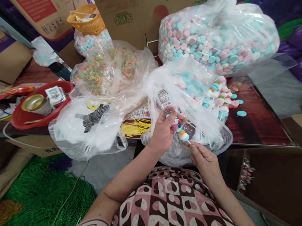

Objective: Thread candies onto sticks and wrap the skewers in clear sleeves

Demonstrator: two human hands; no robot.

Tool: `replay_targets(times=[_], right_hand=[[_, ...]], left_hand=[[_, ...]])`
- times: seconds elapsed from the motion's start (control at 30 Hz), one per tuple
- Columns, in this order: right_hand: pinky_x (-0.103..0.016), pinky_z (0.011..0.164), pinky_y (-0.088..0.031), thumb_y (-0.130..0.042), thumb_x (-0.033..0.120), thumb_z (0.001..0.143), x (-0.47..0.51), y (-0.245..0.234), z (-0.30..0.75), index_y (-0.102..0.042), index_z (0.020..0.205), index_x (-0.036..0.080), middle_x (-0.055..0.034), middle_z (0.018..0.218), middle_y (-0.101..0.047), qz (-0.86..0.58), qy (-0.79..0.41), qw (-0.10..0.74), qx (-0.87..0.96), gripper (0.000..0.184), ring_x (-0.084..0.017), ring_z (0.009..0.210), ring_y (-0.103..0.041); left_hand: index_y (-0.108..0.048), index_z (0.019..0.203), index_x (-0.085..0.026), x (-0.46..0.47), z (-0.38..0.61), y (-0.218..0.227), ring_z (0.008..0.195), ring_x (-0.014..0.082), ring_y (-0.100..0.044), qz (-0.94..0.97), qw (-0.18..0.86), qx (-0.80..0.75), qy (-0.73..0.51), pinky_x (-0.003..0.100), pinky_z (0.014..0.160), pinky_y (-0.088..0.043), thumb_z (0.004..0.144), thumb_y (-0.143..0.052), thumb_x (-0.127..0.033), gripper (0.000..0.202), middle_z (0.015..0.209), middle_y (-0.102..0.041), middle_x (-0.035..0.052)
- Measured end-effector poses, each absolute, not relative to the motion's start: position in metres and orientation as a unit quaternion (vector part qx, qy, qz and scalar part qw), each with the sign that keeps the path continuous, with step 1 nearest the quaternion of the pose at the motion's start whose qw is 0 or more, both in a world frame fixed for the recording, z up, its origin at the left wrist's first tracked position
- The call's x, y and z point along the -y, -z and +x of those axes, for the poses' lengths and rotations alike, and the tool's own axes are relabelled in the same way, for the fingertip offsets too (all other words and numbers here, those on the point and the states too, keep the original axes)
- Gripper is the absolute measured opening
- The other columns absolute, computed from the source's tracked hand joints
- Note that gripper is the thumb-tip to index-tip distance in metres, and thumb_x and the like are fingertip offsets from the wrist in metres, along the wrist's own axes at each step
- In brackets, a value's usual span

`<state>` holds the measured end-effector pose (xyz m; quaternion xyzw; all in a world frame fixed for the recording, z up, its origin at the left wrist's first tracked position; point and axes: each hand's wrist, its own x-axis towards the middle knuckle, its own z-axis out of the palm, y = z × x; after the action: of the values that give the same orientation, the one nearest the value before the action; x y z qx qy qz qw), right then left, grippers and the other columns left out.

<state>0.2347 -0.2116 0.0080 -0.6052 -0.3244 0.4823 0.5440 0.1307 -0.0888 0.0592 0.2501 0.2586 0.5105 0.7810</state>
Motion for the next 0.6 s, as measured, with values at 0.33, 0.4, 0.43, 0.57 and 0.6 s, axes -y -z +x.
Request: replay_targets(times=[0.33, 0.4, 0.43, 0.57, 0.6], right_hand=[[-0.022, 0.041, -0.019, -0.072, 0.055, 0.079, 0.201, -0.022, 0.223, -0.062, 0.083, 0.02, 0.0118, 0.042, -0.028, -0.477, -0.659, 0.549, 0.191, 0.037, -0.006, 0.038, -0.019], [-0.022, 0.043, -0.021, -0.07, 0.054, 0.081, 0.199, -0.021, 0.223, -0.064, 0.09, 0.019, 0.0109, 0.044, -0.032, -0.5, -0.63, 0.555, 0.211, 0.037, -0.007, 0.04, -0.023], [-0.023, 0.044, -0.023, -0.07, 0.054, 0.081, 0.199, -0.021, 0.223, -0.065, 0.094, 0.019, 0.0099, 0.046, -0.036, -0.515, -0.607, 0.56, 0.229, 0.037, -0.008, 0.042, -0.027], [-0.025, 0.05, -0.033, -0.071, 0.048, 0.081, 0.202, -0.019, 0.228, -0.069, 0.099, 0.019, 0.0043, 0.057, -0.053, -0.598, -0.481, 0.556, 0.32, 0.034, -0.011, 0.051, -0.042], [-0.025, 0.05, -0.033, -0.069, 0.048, 0.083, 0.202, -0.018, 0.229, -0.07, 0.097, 0.019, 0.0039, 0.056, -0.053, -0.614, -0.46, 0.549, 0.331, 0.032, -0.011, 0.05, -0.043]], left_hand=[[-0.062, 0.098, -0.023, 0.106, 0.132, -0.056, 0.077, 0.0155, -0.072, 0.275, 0.792, -0.266, -0.475, 0.022, 0.061, -0.05, 0.077, -0.078, -0.044, 0.034, 0.073, -0.066, -0.003], [-0.063, 0.098, -0.023, 0.104, 0.132, -0.057, 0.078, 0.0158, -0.072, 0.272, 0.791, -0.268, -0.479, 0.023, 0.064, -0.052, 0.078, -0.078, -0.042, 0.032, 0.073, -0.066, -0.003], [-0.063, 0.098, -0.023, 0.102, 0.132, -0.057, 0.079, 0.0157, -0.072, 0.265, 0.789, -0.269, -0.484, 0.025, 0.068, -0.053, 0.078, -0.078, -0.04, 0.03, 0.075, -0.067, -0.0029], [-0.063, 0.092, -0.021, 0.096, 0.131, -0.057, 0.08, 0.0157, -0.072, 0.252, 0.789, -0.261, -0.496, 0.032, 0.082, -0.055, 0.078, -0.079, -0.035, 0.026, 0.074, -0.068, -0.0025], [-0.063, 0.092, -0.02, 0.097, 0.132, -0.057, 0.08, 0.016, -0.072, 0.257, 0.792, -0.258, -0.49, 0.033, 0.084, -0.054, 0.077, -0.079, -0.035, 0.026, 0.072, -0.068, -0.0026]])
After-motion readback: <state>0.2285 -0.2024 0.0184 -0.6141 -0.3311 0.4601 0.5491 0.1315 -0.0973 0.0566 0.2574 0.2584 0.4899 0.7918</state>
